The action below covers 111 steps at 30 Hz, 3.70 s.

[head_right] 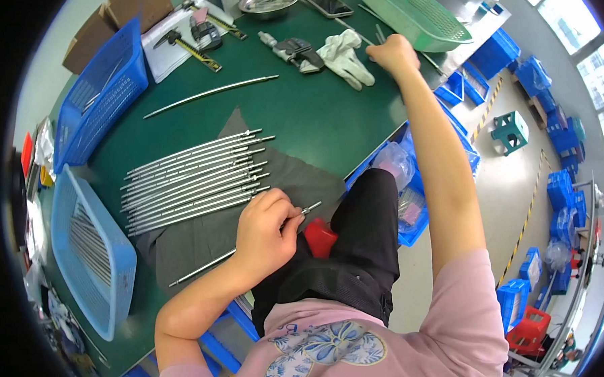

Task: Manually filing or deburring the ends of metal rod components at an assembly workbench.

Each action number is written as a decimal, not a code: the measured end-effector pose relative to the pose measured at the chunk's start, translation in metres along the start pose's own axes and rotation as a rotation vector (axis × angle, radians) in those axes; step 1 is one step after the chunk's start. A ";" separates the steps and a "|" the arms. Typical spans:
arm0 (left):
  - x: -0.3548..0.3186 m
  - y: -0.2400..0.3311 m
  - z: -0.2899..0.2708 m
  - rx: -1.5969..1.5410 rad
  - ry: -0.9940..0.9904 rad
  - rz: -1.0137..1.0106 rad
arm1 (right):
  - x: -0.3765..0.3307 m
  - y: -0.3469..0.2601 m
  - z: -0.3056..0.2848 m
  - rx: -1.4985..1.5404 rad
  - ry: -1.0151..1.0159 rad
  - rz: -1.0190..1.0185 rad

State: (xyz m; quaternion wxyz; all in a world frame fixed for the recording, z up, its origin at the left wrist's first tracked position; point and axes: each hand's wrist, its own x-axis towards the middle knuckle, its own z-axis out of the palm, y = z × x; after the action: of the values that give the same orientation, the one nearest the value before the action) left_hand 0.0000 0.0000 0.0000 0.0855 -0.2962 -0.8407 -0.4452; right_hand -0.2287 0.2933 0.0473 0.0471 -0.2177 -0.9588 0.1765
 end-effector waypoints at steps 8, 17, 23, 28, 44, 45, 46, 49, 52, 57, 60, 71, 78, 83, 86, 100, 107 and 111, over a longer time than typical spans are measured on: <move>0.001 0.001 0.001 0.001 0.019 -0.001 | -0.136 -0.008 0.027 -0.007 0.124 -0.326; -0.002 0.002 -0.005 0.031 0.058 -0.008 | -0.252 0.007 -0.074 1.085 0.591 -0.768; 0.005 -0.002 -0.002 0.029 0.029 0.010 | -0.239 0.004 -0.049 1.105 0.343 -0.792; 0.006 -0.010 0.005 0.023 0.051 0.059 | -0.233 -0.028 -0.025 1.143 0.133 -0.886; 0.006 -0.009 0.007 0.018 0.082 0.035 | -0.216 -0.020 -0.036 0.903 0.053 -0.908; 0.007 -0.009 0.007 0.014 0.074 0.039 | -0.216 -0.019 -0.037 0.887 0.059 -0.896; 0.008 -0.009 0.007 0.012 0.073 0.050 | -0.216 -0.017 -0.038 0.871 0.065 -0.884; 0.010 -0.009 0.008 -0.005 0.066 0.060 | -0.216 -0.007 -0.040 0.815 0.084 -0.837; 0.009 -0.008 0.005 -0.007 0.059 0.054 | -0.218 0.008 -0.045 0.742 0.114 -0.777; 0.002 -0.005 0.002 0.035 0.073 0.051 | -0.237 0.038 -0.062 0.600 0.193 -0.640; 0.004 -0.005 -0.001 0.015 0.047 0.071 | -0.176 0.009 0.016 0.126 0.180 -0.512; 0.005 -0.004 -0.011 -0.005 0.009 -0.011 | -0.204 0.019 -0.002 0.207 0.011 -0.460; 0.005 0.002 -0.013 0.033 0.012 0.023 | -0.300 0.037 0.023 0.651 -0.196 -0.352; 0.004 0.001 -0.013 0.035 0.024 0.010 | -0.320 0.034 0.037 0.742 -0.124 -0.460; 0.004 0.002 -0.013 0.040 0.015 0.004 | -0.330 0.039 0.031 0.510 -0.149 -0.485; 0.004 0.003 -0.014 0.032 0.026 0.017 | -0.338 0.037 0.054 0.638 0.024 -0.768; 0.003 0.006 -0.013 0.051 -0.008 0.039 | -0.344 0.045 0.058 0.611 0.063 -0.751; 0.006 0.002 -0.009 0.010 0.021 0.007 | -0.341 0.052 0.059 0.528 0.060 -0.771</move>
State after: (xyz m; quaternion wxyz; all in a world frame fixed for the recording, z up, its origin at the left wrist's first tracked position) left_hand -0.0048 -0.0034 0.0094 0.0973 -0.2939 -0.8410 -0.4438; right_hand 0.0891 0.1706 -0.0315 0.1906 0.1690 -0.8902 0.3777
